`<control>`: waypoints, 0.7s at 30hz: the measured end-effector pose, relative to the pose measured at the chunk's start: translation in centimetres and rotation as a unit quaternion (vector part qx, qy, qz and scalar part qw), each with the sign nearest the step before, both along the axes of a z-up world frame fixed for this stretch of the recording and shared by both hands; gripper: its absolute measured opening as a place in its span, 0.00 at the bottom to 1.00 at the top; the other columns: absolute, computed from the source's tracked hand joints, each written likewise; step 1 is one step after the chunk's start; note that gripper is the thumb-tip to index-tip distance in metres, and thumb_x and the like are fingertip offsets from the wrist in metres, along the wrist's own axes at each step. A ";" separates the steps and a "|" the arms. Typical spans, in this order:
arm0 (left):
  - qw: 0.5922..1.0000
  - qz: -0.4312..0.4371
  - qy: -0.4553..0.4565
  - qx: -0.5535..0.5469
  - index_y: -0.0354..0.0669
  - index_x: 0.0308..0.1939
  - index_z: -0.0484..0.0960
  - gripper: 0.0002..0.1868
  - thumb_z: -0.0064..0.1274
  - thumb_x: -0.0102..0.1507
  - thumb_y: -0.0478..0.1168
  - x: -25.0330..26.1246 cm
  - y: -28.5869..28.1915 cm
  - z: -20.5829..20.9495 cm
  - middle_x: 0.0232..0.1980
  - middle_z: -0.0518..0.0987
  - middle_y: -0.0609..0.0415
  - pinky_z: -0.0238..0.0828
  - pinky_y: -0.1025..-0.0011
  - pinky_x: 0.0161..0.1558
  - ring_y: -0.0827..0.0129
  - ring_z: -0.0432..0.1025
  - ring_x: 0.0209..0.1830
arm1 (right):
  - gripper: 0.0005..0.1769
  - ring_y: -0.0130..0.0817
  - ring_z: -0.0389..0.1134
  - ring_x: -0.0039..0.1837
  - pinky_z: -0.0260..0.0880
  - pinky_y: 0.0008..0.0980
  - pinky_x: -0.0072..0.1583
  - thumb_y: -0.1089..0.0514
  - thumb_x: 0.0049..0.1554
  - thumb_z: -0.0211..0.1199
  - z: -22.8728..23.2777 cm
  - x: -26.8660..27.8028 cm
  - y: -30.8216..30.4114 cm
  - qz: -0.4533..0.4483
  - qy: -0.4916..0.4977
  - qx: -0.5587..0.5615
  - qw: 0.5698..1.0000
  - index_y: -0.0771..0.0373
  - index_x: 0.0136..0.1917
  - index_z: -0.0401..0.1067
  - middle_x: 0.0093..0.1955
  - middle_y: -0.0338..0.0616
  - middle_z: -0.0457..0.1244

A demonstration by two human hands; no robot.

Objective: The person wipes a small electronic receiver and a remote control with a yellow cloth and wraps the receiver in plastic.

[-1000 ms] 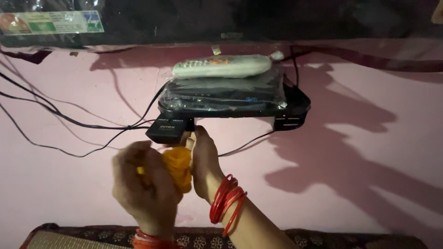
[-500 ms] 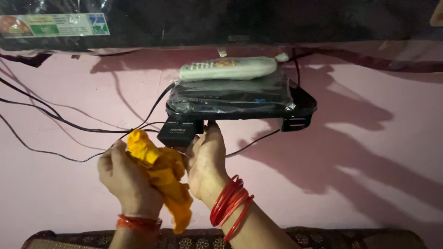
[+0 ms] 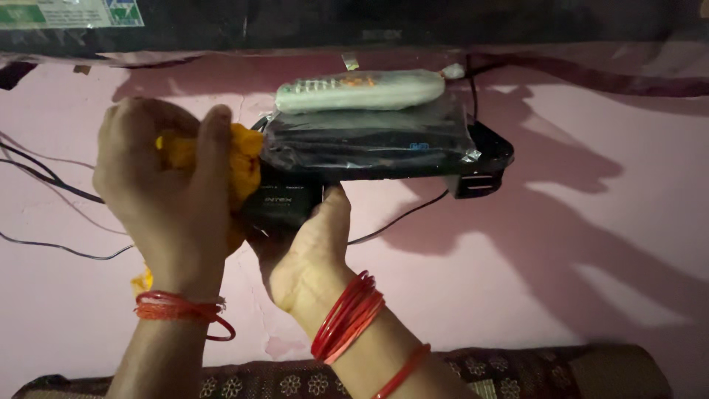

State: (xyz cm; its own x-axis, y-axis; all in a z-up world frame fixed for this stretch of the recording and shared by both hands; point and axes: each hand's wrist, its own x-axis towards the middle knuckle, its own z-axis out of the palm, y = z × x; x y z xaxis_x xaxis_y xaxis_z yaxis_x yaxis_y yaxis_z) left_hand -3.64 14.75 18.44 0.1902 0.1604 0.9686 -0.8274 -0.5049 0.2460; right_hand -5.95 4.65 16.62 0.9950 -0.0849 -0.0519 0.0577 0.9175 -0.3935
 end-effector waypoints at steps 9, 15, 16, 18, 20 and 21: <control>0.997 -0.003 0.062 0.046 0.33 0.38 0.78 0.12 0.67 0.68 0.35 -0.9 1.0 1.0 0.40 0.76 0.50 0.68 0.69 0.40 0.66 0.70 0.36 | 0.27 0.37 0.69 0.51 0.70 0.41 0.53 0.37 0.60 0.42 0.7 -0.3 0.7 -0.002 0.003 0.040 0.999 0.53 0.55 0.73 0.49 0.40 0.69; 0.996 -0.007 0.081 0.024 0.29 0.39 0.78 0.14 0.66 0.72 0.36 -0.6 2.1 0.2 0.39 0.75 0.49 0.67 0.71 0.43 0.69 0.69 0.35 | 0.23 0.35 0.65 0.45 0.67 0.38 0.49 0.38 0.61 0.43 0.0 0.1 0.6 -0.031 -0.071 0.024 0.997 0.56 0.51 0.70 0.44 0.39 0.65; 0.995 -0.012 0.093 0.017 0.29 0.39 0.78 0.14 0.65 0.71 0.37 -0.6 2.2 0.2 0.38 0.75 0.50 0.67 0.72 0.42 0.69 0.69 0.35 | 0.23 0.35 0.65 0.45 0.67 0.38 0.48 0.38 0.61 0.44 -0.4 0.1 0.9 -0.040 -0.057 0.021 0.997 0.56 0.50 0.70 0.43 0.39 0.64; 0.994 -0.027 0.106 0.009 0.29 0.39 0.78 0.14 0.64 0.71 0.37 -0.5 2.1 0.3 0.38 0.75 0.50 0.67 0.72 0.41 0.70 0.69 0.35 | 0.23 0.35 0.63 0.43 0.66 0.37 0.47 0.38 0.61 0.44 -1.0 0.2 1.2 -0.060 -0.041 0.015 0.997 0.56 0.49 0.69 0.41 0.39 0.63; 0.993 -0.051 0.106 0.007 0.30 0.39 0.77 0.12 0.64 0.69 0.36 -0.5 1.7 0.6 0.40 0.75 0.50 0.67 0.71 0.42 0.70 0.68 0.37 | 0.22 0.34 0.62 0.42 0.66 0.37 0.46 0.38 0.61 0.45 -1.4 0.4 1.5 -0.091 -0.020 0.003 0.996 0.57 0.47 0.68 0.40 0.39 0.61; 0.993 -0.046 0.112 0.015 0.30 0.38 0.78 0.12 0.64 0.68 0.35 -0.5 1.6 0.8 0.39 0.75 0.50 0.67 0.71 0.41 0.69 0.69 0.36 | 0.22 0.34 0.61 0.41 0.65 0.37 0.45 0.38 0.61 0.45 -1.8 0.5 1.4 -0.111 -0.010 -0.005 0.994 0.57 0.47 0.68 0.39 0.39 0.61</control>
State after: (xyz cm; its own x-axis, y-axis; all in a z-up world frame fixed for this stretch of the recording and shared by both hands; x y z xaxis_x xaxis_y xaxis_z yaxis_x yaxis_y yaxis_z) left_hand -4.12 16.37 19.28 0.4140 0.1038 0.9044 -0.7969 -0.4389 0.4151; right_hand -5.46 6.08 14.79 0.9525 -0.3030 -0.0297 0.2667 0.8774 -0.3988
